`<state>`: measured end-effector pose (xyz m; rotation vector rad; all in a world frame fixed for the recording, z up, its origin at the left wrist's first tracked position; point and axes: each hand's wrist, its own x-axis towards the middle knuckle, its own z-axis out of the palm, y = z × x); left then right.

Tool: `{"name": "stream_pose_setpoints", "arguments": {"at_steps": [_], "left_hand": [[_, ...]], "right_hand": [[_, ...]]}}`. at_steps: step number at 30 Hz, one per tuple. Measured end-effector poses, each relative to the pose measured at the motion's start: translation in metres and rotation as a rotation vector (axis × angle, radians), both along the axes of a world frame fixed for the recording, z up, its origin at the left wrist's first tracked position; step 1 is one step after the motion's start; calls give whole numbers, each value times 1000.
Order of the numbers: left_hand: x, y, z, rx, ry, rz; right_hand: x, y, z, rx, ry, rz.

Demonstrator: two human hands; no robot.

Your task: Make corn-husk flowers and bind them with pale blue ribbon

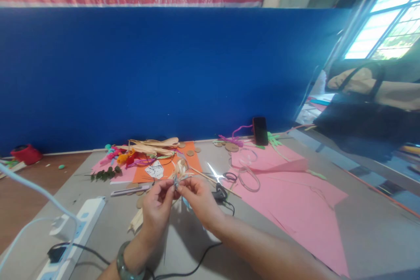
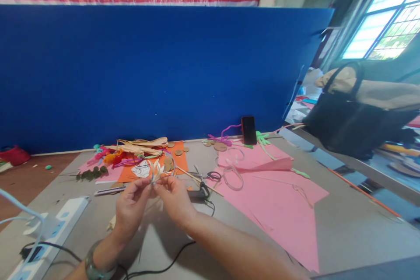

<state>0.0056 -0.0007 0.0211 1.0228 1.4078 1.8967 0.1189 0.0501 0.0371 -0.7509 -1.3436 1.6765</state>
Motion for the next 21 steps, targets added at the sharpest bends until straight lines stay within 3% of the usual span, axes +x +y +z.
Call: {"name": "stream_pose_setpoints", "arguments": {"at_steps": [5, 11, 17, 21], "left_hand": [[0, -1, -1, 5, 45, -17], [2, -3, 7, -27, -7, -2], [-1, -2, 3, -89, -126, -98], [-1, -2, 0, -104, -200, -159]], "right_hand": [[-1, 0, -3, 50, -9, -27], [0, 0, -4, 25, -54, -42], [2, -5, 4, -81, -23, -61], [3, -5, 11, -25, -40, -73]]}}
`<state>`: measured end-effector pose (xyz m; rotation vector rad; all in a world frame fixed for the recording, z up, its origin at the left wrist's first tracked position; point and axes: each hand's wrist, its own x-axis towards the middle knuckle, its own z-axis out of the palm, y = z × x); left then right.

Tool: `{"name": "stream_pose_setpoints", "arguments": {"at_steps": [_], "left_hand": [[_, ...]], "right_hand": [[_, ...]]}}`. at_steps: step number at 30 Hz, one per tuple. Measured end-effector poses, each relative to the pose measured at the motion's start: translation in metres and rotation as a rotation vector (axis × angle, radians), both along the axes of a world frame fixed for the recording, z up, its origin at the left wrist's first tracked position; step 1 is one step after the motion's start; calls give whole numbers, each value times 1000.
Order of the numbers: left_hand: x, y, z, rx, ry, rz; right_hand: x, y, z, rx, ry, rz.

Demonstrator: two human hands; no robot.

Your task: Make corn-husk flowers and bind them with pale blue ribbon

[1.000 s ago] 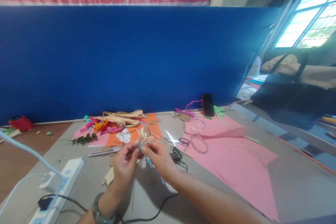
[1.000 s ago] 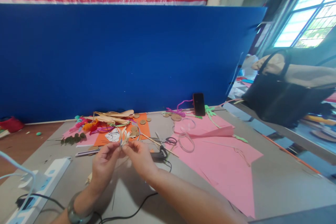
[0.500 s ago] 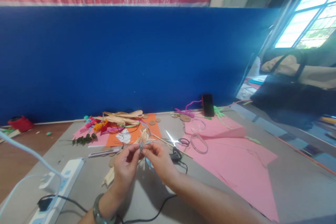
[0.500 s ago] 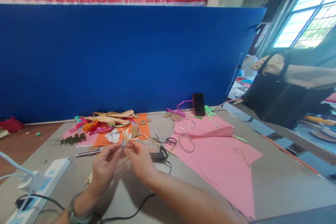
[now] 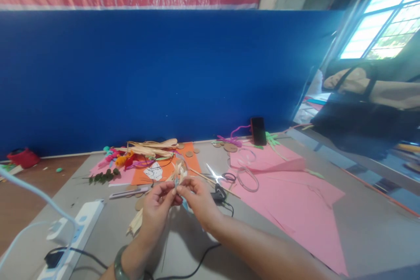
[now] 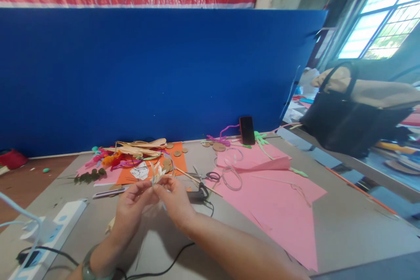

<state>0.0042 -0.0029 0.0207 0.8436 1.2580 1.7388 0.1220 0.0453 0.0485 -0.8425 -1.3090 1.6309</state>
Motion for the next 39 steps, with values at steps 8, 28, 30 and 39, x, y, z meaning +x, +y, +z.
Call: {"name": "stream_pose_setpoints", "arguments": {"at_steps": [8, 28, 30, 39], "left_hand": [[1, 3, -3, -94, -204, -177], [4, 4, -2, -75, -295, -118], [4, 3, -1, -75, -298, -124], [3, 4, -3, -47, -307, -128]], "right_hand": [[2, 3, 4, 83, 0, -21], [0, 7, -5, -21, -11, 13], [1, 7, -5, -16, -12, 15], [1, 4, -4, -46, -10, 52]]}}
